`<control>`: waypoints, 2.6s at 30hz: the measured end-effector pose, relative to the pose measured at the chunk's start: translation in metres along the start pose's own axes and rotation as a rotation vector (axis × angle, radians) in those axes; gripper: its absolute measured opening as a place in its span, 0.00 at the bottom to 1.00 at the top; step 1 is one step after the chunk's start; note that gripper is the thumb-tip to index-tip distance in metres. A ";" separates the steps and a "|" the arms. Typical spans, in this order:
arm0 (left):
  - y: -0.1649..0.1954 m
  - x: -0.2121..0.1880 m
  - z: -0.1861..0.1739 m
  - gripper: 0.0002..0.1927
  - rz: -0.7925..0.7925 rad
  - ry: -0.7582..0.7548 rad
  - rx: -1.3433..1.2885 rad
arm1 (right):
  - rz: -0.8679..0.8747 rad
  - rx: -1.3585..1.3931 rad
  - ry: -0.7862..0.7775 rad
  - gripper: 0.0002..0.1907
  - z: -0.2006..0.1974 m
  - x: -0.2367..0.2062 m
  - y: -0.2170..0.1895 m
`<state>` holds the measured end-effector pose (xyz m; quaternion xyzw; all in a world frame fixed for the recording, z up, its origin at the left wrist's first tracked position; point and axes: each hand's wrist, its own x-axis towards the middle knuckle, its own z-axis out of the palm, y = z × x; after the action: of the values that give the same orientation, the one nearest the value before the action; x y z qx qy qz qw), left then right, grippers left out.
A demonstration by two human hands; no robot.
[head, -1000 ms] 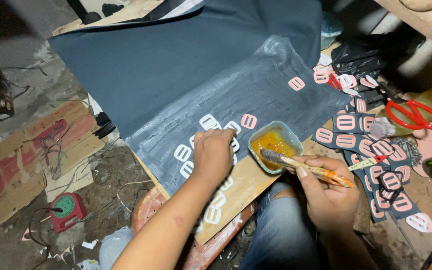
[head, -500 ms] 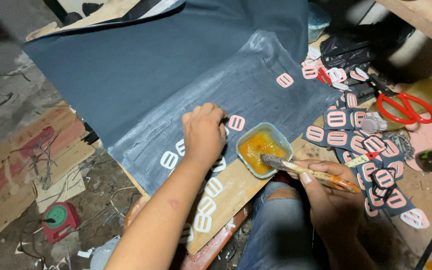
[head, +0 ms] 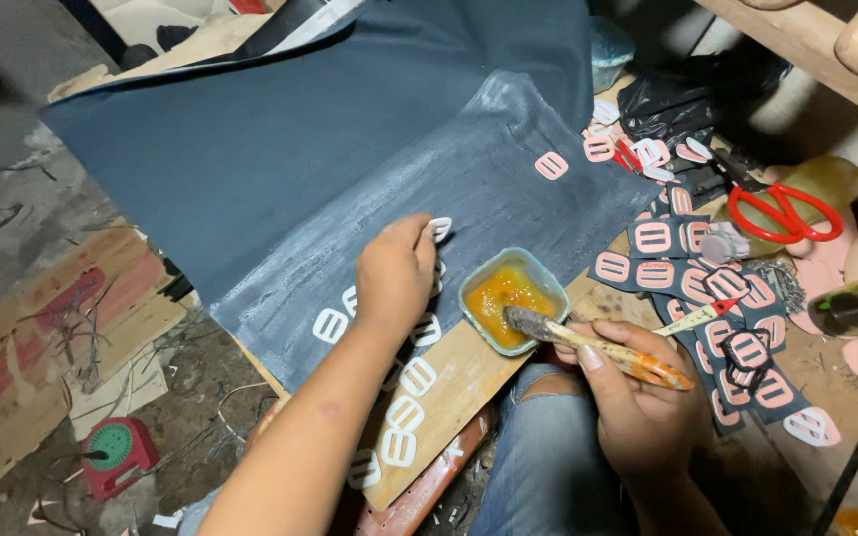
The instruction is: The person applies yellow adhesive with a brush to small white rectangular labels and places them onto a dark gray sheet. They repeatedly dip the brush into a small container, coat each label, and arrange them in rows on the sheet.
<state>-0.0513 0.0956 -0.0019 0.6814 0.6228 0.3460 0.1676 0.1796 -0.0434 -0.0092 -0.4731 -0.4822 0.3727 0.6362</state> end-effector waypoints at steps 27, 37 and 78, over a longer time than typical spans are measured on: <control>0.029 -0.131 -0.029 0.15 -0.309 -0.041 -0.935 | -0.345 -0.212 -0.390 0.11 0.039 -0.020 -0.035; 0.006 -0.126 -0.019 0.14 -0.435 0.061 -0.994 | -0.371 -0.279 -0.318 0.09 0.035 -0.019 -0.033; 0.017 -0.121 -0.019 0.30 0.245 -0.038 0.243 | 0.160 0.408 0.197 0.09 -0.017 0.012 0.024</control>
<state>-0.0499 -0.0280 -0.0087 0.7739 0.5690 0.2731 0.0520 0.1985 -0.0298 -0.0308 -0.4056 -0.2936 0.4637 0.7309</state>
